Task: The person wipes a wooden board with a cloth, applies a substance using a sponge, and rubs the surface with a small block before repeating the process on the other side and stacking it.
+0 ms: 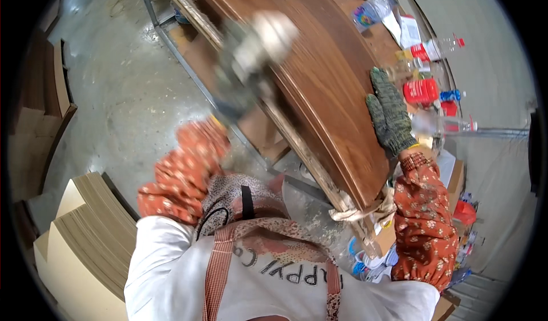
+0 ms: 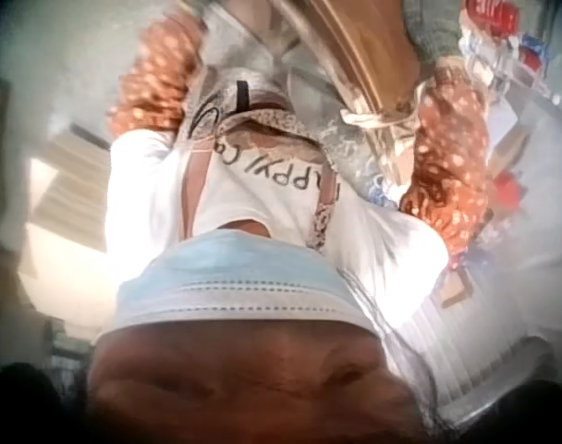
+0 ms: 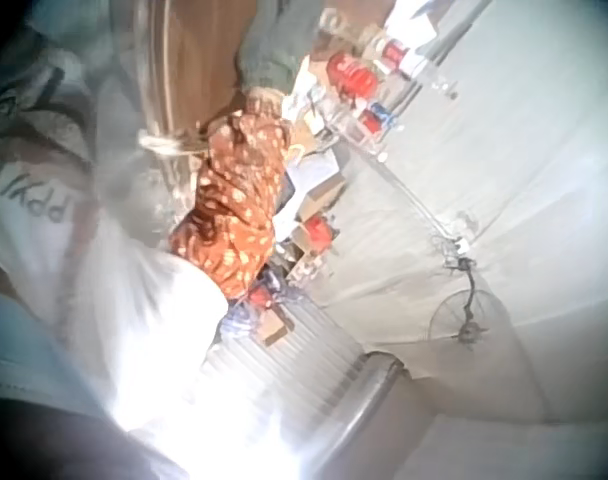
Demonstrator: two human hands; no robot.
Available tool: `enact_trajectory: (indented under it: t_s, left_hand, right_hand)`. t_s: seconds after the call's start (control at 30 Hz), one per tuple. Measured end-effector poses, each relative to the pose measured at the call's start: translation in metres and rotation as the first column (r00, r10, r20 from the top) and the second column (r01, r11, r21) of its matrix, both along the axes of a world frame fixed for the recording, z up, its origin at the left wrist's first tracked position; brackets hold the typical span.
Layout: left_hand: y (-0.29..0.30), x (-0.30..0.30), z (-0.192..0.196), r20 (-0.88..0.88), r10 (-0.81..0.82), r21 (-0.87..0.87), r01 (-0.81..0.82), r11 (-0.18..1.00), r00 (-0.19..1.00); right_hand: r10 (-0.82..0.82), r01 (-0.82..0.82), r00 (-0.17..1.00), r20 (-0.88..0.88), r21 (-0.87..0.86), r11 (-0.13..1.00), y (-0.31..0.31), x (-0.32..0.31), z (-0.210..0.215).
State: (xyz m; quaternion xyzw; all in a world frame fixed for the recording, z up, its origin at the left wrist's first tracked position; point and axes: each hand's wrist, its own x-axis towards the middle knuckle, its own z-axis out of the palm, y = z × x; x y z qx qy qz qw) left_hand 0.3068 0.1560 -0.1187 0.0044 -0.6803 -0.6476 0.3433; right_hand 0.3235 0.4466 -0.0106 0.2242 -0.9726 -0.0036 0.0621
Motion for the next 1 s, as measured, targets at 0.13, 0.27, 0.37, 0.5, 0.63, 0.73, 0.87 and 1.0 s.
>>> enact_trajectory:
  t_s: [0.13,0.27,0.37,0.5,0.63,0.73,0.87,1.0]
  left_hand:
    - [-0.057,-0.062,0.001,-0.537,0.238,-0.688,-0.583,0.431,0.809]
    - [0.030,-0.003,-0.001,-0.355,0.048,0.018,-0.044,0.999,0.933]
    - [0.105,0.087,-0.005,-0.413,-0.301,-0.065,0.302,0.951,0.860]
    - [0.119,0.131,0.003,-0.357,-0.467,-0.334,0.356,0.873,0.809]
    - [0.123,0.142,0.003,-0.289,-0.594,-0.564,0.368,0.739,0.750]
    - [0.067,0.090,-0.030,0.126,-0.263,-0.220,0.286,0.933,0.956]
    - [0.094,0.108,-0.046,0.020,-0.051,-0.343,0.055,0.938,0.998]
    - [0.150,0.170,-0.021,-0.127,-0.570,-0.260,0.527,0.809,0.812]
  right_hand:
    - [-0.051,0.050,0.998,-0.031,-0.018,0.999,0.014,0.017,-0.001]
    - [-0.056,0.056,0.992,-0.112,-0.002,0.998,0.009,0.009,-0.008]
    - [-0.049,0.049,0.985,-0.168,-0.005,0.999,0.010,0.003,-0.013]
    - [-0.060,0.067,0.981,-0.186,0.034,0.997,0.015,-0.001,-0.011]
    - [-0.199,0.195,0.980,-0.027,-0.096,0.976,0.013,0.012,0.005]
    - [-0.163,0.156,0.986,-0.045,-0.125,0.980,0.014,0.011,0.001]
    - [-0.219,0.224,0.974,0.048,-0.144,0.964,0.008,0.010,0.013]
    - [-0.152,0.117,0.972,-0.180,-0.190,0.975,0.005,0.001,0.002]
